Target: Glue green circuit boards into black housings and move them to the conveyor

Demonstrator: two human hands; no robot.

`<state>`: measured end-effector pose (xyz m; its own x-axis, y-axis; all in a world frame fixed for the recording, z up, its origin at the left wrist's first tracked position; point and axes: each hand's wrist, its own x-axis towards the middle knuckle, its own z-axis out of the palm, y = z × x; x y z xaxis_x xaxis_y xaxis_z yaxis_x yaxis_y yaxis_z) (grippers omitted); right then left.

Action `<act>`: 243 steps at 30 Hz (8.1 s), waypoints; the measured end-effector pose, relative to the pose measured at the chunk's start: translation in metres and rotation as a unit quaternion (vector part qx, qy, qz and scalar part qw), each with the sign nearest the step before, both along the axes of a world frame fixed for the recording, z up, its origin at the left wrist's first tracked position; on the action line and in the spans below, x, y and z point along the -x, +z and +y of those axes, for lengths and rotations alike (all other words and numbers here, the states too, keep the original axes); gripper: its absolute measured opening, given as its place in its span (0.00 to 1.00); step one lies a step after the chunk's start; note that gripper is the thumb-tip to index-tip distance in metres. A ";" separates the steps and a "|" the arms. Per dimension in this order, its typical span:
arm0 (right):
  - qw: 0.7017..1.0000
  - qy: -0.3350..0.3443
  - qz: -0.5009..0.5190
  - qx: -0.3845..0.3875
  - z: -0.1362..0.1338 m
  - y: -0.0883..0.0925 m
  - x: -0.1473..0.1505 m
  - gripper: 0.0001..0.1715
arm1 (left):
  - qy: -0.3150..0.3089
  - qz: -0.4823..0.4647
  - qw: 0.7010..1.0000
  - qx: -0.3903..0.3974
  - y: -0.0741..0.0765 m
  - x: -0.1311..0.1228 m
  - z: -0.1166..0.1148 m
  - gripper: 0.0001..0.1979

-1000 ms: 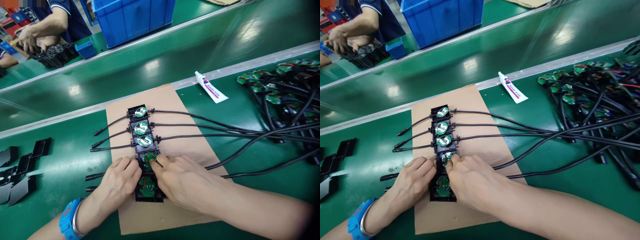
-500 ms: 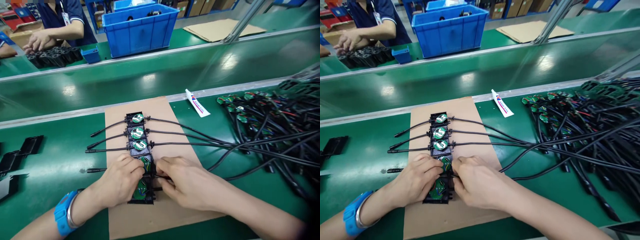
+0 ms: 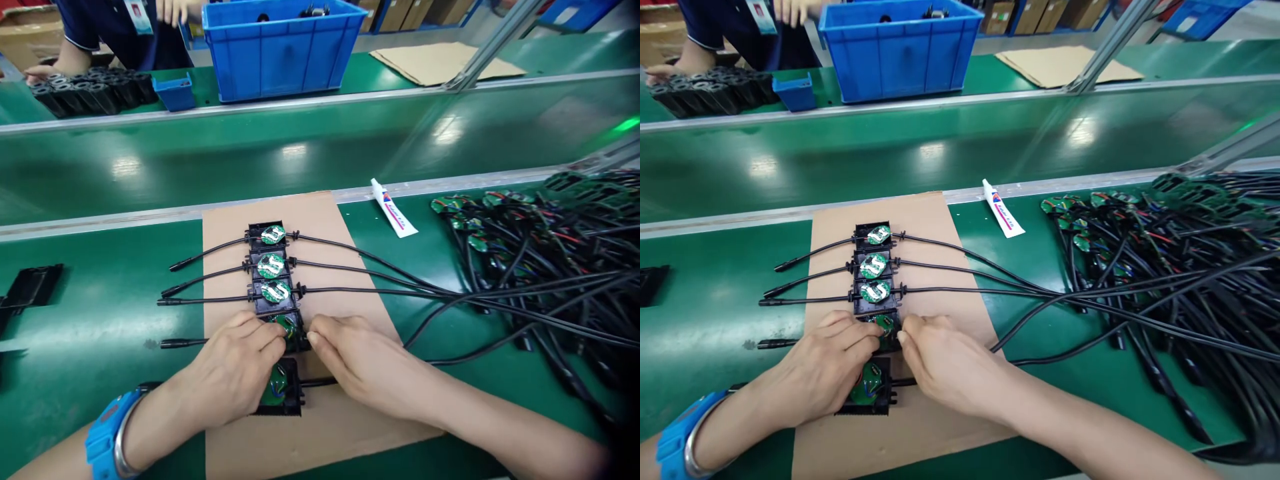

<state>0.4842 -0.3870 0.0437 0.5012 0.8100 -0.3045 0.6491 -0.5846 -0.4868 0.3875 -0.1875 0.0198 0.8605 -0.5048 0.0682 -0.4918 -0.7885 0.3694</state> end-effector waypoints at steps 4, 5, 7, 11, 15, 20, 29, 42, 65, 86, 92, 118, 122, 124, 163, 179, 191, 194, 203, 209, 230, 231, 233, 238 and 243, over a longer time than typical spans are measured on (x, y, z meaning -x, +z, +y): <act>0.997 0.003 0.065 0.032 0.008 0.008 -0.011 0.18 | -0.005 0.015 1.000 -0.017 0.000 0.000 0.001 0.18; 0.997 0.010 0.070 0.037 0.010 0.009 -0.014 0.18 | -0.006 0.016 1.000 -0.020 0.001 -0.001 0.001 0.21; 0.996 0.026 0.069 0.053 0.013 0.009 -0.019 0.18 | -0.008 0.013 1.000 -0.019 0.001 -0.001 0.001 0.25; 0.993 0.063 0.045 0.086 0.019 0.011 -0.026 0.19 | -0.013 -0.011 1.000 -0.017 0.000 -0.001 -0.001 0.27; 0.990 0.095 0.032 0.103 0.021 0.017 -0.029 0.19 | -0.011 -0.024 0.999 -0.034 -0.003 0.000 -0.002 0.27; 0.987 0.091 0.066 0.114 0.021 0.015 -0.037 0.19 | -0.029 -0.007 0.999 -0.036 -0.004 -0.001 -0.001 0.28; 0.968 0.190 -0.026 0.159 0.031 -0.001 -0.033 0.13 | -0.017 -0.037 0.993 -0.110 -0.004 -0.003 -0.016 0.25; 0.957 0.074 -0.187 -0.207 -0.013 -0.050 -0.008 0.17 | -0.006 -0.057 0.992 -0.117 -0.005 -0.003 -0.020 0.25; 0.958 0.061 -0.196 -0.198 -0.002 -0.012 -0.024 0.11 | 0.195 -0.056 0.978 0.054 0.008 -0.013 0.044 0.07; 0.974 0.101 -0.202 -0.022 0.046 -0.011 -0.018 0.11 | 0.199 0.007 0.977 0.075 0.006 -0.030 0.041 0.09; 0.972 0.104 -0.211 -0.006 0.047 -0.014 -0.014 0.14 | 0.221 0.094 0.969 0.052 0.017 -0.032 0.037 0.13; 0.969 0.120 -0.208 -0.062 0.046 -0.016 -0.015 0.10 | 0.209 0.169 0.951 -0.151 0.024 -0.050 0.029 0.18; 0.971 0.117 -0.204 -0.048 0.047 -0.016 -0.015 0.11 | 0.215 0.198 0.950 -0.111 0.029 -0.049 0.032 0.19; 0.971 0.112 -0.203 -0.051 0.047 -0.017 -0.015 0.10 | 0.204 0.202 0.950 -0.122 0.025 -0.050 0.033 0.20; 0.999 -0.001 0.037 0.001 0.038 0.006 -0.046 0.16 | 0.027 -0.049 0.998 0.017 -0.014 -0.031 0.026 0.15; 0.966 0.054 -0.166 0.192 0.045 -0.016 -0.036 0.12 | 0.026 -0.074 0.992 -0.099 -0.009 -0.033 0.008 0.23; 0.969 -0.018 -0.058 -0.239 0.021 -0.044 -0.043 0.10 | 0.034 -0.028 0.992 -0.115 -0.008 -0.032 0.007 0.30; 0.953 0.027 -0.088 -0.290 0.021 -0.053 -0.043 0.16 | 0.045 -0.040 0.991 -0.117 -0.009 -0.028 0.002 0.29; 0.966 0.041 -0.084 -0.239 0.016 -0.023 -0.072 0.10 | 0.151 -0.060 0.985 0.063 0.004 -0.038 0.034 0.20; 0.965 -0.018 -0.132 -0.227 0.029 -0.044 -0.085 0.09 | 0.220 -0.029 0.975 0.026 -0.011 -0.067 0.069 0.03; 0.970 0.108 -0.219 0.015 0.065 0.010 -0.084 0.11 | 0.189 -0.033 0.977 -0.092 0.007 -0.070 0.052 0.09; 0.969 0.117 -0.218 0.013 0.064 0.010 -0.085 0.11 | 0.187 -0.032 0.977 -0.093 0.008 -0.070 0.052 0.09; 0.968 0.129 -0.213 0.016 0.064 0.010 -0.085 0.12 | 0.186 -0.026 0.978 -0.092 0.009 -0.070 0.051 0.09; 0.971 0.090 -0.220 0.017 0.067 0.011 -0.083 0.10 | 0.189 -0.026 0.978 -0.089 0.006 -0.072 0.050 0.08; 0.973 0.121 -0.196 -0.005 0.071 0.013 -0.080 0.12 | 0.199 0.000 0.979 -0.047 0.007 -0.073 0.053 0.10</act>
<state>0.5644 -0.3162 0.0566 0.3707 0.9209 -0.1206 0.9043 -0.3875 -0.1793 0.4605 -0.1344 0.0271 0.9905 -0.1327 0.0366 -0.1376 -0.9485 0.2854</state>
